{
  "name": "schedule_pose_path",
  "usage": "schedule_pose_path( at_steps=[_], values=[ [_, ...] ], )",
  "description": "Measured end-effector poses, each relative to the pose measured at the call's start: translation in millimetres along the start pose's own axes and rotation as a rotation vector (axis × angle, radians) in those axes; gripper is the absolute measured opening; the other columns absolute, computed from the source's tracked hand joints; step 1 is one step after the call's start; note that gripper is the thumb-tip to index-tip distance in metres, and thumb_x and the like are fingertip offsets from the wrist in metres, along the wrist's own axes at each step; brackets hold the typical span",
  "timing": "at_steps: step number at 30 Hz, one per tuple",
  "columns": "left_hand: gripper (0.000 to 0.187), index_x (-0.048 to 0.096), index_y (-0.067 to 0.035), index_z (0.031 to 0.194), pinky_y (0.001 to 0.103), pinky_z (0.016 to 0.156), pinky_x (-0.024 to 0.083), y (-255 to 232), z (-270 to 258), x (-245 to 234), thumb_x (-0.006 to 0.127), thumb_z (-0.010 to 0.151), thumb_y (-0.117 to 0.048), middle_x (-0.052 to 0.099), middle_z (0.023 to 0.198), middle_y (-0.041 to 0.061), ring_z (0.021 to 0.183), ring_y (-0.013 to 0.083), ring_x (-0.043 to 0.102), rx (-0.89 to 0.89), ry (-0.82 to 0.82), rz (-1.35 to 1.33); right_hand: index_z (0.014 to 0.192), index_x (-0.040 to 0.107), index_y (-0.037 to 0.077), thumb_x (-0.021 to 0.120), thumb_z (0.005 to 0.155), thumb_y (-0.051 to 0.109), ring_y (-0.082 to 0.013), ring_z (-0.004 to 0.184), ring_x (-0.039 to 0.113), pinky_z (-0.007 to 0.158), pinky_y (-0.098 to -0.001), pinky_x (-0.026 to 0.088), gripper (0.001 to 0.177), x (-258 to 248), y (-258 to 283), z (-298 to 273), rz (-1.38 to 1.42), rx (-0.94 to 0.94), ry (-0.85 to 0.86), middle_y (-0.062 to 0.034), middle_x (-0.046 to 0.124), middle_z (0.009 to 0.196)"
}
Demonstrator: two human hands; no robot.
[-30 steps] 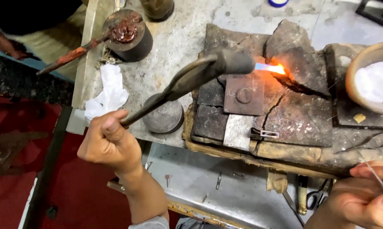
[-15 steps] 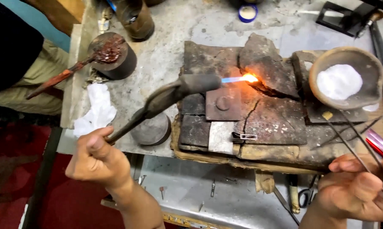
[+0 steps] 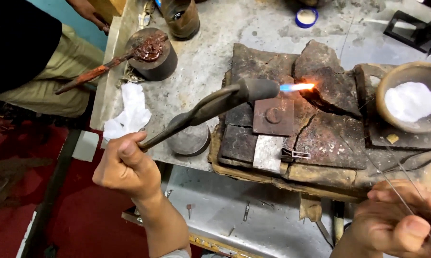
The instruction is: Using a gas torch to heat and solder small metal jewelry components on a soldering block.
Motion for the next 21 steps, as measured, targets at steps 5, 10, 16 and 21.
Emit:
schedule_pose_path(
  at_steps=[5,10,16,21],
  values=[
    [0.064,0.07,0.007,0.074,0.028,0.046,0.031,-1,-1,-1,0.038,0.115,-0.03,0.069,0.065,0.012,0.045,0.0176,0.049,0.014,0.009,0.01,0.115,0.037,-0.01,0.04,0.11,0.03,-0.0333,0.049,0.033,0.05,-0.0493,0.038,0.04,-5,-3,5,0.016,-0.202,-0.025,-0.0331,0.036,0.08],
    [0.063,0.069,0.006,0.072,0.028,0.047,0.032,-3,-2,0,0.039,0.115,-0.028,0.067,0.062,0.011,0.044,0.0175,0.05,0.038,0.024,0.006,0.113,0.034,-0.007,0.045,0.109,0.029,-0.0303,0.046,0.028,0.044,-0.0439,0.029,0.038,6,12,6,-0.039,-0.21,-0.044,-0.0353,0.038,0.102],
    [0.06,0.068,0.008,0.073,0.028,0.046,0.034,-5,-1,2,0.04,0.114,-0.027,0.067,0.063,0.012,0.046,0.0182,0.052,0.046,0.039,-0.015,0.103,0.036,-0.008,0.045,0.108,0.026,-0.0297,0.051,0.035,0.052,-0.0459,0.036,0.036,16,32,6,-0.089,-0.202,-0.08,-0.0293,0.04,0.076],
    [0.06,0.066,0.008,0.071,0.029,0.048,0.038,-5,1,7,0.04,0.114,-0.026,0.069,0.065,0.014,0.049,0.0212,0.058,0.041,0.054,-0.006,0.077,0.042,-0.01,0.032,0.123,0.026,-0.0374,0.078,0.052,0.083,-0.045,0.043,0.059,30,39,6,-0.535,-0.103,0.198,-0.023,0.049,0.075]
  ],
)
Point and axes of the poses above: each hand's wrist, its own z-axis towards the middle knuckle, its own x-axis out of the palm, y = z × x, the point moved 9 cm from there along z, towards the middle knuckle
